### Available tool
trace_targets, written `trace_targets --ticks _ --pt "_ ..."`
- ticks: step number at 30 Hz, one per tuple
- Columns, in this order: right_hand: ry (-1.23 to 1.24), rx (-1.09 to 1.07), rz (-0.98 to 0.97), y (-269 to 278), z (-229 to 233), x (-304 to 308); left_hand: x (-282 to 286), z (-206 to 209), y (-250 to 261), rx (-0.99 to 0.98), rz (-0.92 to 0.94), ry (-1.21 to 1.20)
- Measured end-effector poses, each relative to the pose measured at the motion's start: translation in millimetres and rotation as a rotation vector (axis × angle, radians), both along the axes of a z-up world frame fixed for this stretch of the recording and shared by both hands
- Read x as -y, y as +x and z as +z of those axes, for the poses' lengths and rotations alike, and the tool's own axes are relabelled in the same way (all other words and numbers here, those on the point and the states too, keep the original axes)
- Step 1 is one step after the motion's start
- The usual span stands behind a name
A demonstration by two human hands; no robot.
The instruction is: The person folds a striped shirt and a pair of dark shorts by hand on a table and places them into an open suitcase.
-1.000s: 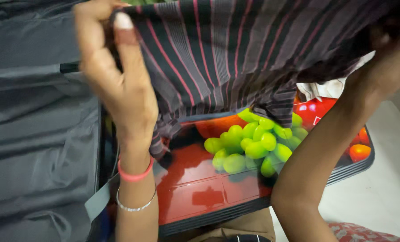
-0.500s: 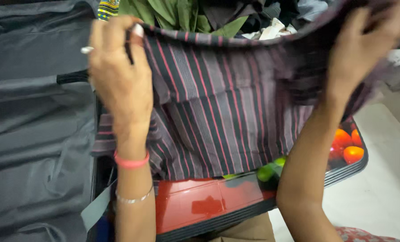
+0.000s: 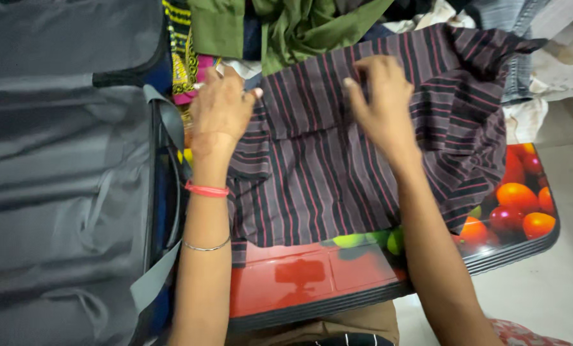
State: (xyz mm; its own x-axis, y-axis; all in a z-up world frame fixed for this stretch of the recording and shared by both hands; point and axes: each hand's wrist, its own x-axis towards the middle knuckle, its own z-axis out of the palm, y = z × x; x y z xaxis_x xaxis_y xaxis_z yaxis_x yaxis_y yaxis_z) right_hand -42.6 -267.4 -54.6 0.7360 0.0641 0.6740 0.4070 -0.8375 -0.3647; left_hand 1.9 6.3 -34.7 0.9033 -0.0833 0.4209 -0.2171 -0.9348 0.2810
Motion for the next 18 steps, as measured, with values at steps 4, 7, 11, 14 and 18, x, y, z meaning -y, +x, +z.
trace_targets --ticks 4,7,11,14,18 --pt "-0.013 0.043 0.149 -11.9 -0.2 -59.4 7.0 -32.6 -7.6 -0.247 0.046 0.109" --pt "0.071 -0.155 0.313 -25.7 -4.9 -86.2 15.7 -65.0 2.3 -0.332 -0.042 0.249" --pt "0.052 -0.212 0.342 -32.8 -6.7 -94.6 1.3 -108.1 16.0 -0.404 -0.071 0.29" --pt "0.084 -0.262 0.341 -30.4 -7.5 -94.9 -22.9 -126.3 26.2 -0.113 -0.144 0.229" --pt "0.053 -0.321 0.33 -29.5 -12.3 -96.6 -34.0 -122.5 38.1 -0.029 -0.094 0.141"
